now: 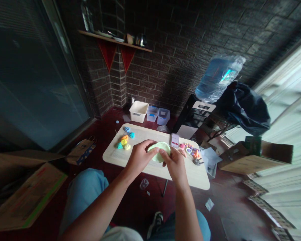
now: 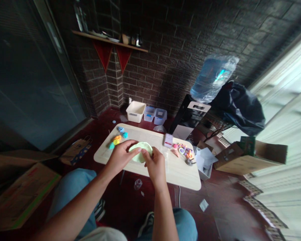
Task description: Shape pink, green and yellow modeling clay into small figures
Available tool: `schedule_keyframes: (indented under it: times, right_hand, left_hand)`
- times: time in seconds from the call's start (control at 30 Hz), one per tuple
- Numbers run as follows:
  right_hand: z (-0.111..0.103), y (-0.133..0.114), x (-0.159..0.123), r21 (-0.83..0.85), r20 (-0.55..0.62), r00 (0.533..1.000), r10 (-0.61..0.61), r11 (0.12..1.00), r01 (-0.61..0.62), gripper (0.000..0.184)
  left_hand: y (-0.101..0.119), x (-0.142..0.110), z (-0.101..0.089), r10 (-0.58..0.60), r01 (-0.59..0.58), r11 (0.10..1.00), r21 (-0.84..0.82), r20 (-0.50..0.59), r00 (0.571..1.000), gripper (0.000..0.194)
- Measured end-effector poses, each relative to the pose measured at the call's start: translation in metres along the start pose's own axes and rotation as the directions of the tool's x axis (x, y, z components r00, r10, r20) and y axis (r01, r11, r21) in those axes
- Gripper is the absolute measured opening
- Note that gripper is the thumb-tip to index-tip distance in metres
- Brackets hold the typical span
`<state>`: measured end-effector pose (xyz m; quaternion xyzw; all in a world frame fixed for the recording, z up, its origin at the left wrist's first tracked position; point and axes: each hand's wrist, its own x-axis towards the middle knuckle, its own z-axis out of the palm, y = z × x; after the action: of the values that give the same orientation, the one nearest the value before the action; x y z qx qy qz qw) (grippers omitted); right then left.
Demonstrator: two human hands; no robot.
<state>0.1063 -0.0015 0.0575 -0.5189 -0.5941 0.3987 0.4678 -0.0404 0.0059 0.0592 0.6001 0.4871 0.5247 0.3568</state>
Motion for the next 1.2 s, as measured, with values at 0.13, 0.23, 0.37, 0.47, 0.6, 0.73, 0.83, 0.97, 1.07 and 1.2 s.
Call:
schedule_keyframes:
  times: [0.13,0.23,0.37,0.47,0.6,0.73,0.83,0.97,1.07,1.2]
  right_hand:
    - [0.0,-0.001,-0.002,-0.067,-0.02,0.999,-0.036,0.997,0.035,0.036]
    - [-0.002,-0.003,-0.003,-0.052,-0.018,0.999,-0.047,0.998,0.046,0.037]
    - [-0.007,0.001,-0.003,-0.048,0.003,0.999,-0.041,0.998,0.041,0.038]
    - [-0.009,0.005,-0.003,-0.072,0.013,0.998,-0.062,0.995,0.063,0.04]
    - [-0.01,0.003,-0.004,-0.045,0.031,0.998,-0.049,0.998,0.051,0.042]
    - [-0.01,-0.001,-0.006,-0.018,0.036,0.999,-0.02,1.0,0.021,0.041]
    - [-0.013,0.001,-0.005,-0.024,0.014,1.0,-0.003,1.0,0.003,0.04]
    - [-0.022,0.007,0.0,-0.161,0.048,0.998,-0.032,0.986,0.04,0.037]
    - [-0.031,0.008,0.007,-0.292,0.068,0.992,-0.109,0.948,0.124,0.03]
    - [-0.038,0.005,0.015,-0.443,0.048,0.98,-0.193,0.876,0.194,0.027]
  left_hand:
    - [0.0,-0.001,0.002,0.0,0.0,1.0,0.015,0.004,1.0,0.022]
    - [0.001,0.0,0.003,0.006,-0.006,1.0,-0.004,-0.013,1.0,0.025]
    - [0.002,0.0,0.003,-0.009,0.009,1.0,0.005,0.037,0.999,0.026]
    - [0.004,0.0,0.002,-0.015,0.012,0.999,0.038,0.09,0.996,0.024]
    - [0.004,0.001,0.004,-0.029,0.019,0.993,0.118,0.081,0.996,0.025]
    - [0.003,0.001,0.008,-0.014,0.007,0.991,0.134,0.045,0.999,0.024]
    - [0.003,0.001,0.01,-0.03,0.021,0.987,0.162,0.055,0.998,0.026]
    - [0.003,0.006,0.013,0.014,-0.038,0.982,0.184,0.126,0.992,0.022]
    - [0.001,0.011,0.016,0.058,-0.089,0.979,0.181,0.168,0.984,0.031]
    - [-0.007,0.018,0.019,-0.004,-0.05,0.971,0.233,0.225,0.974,0.019]
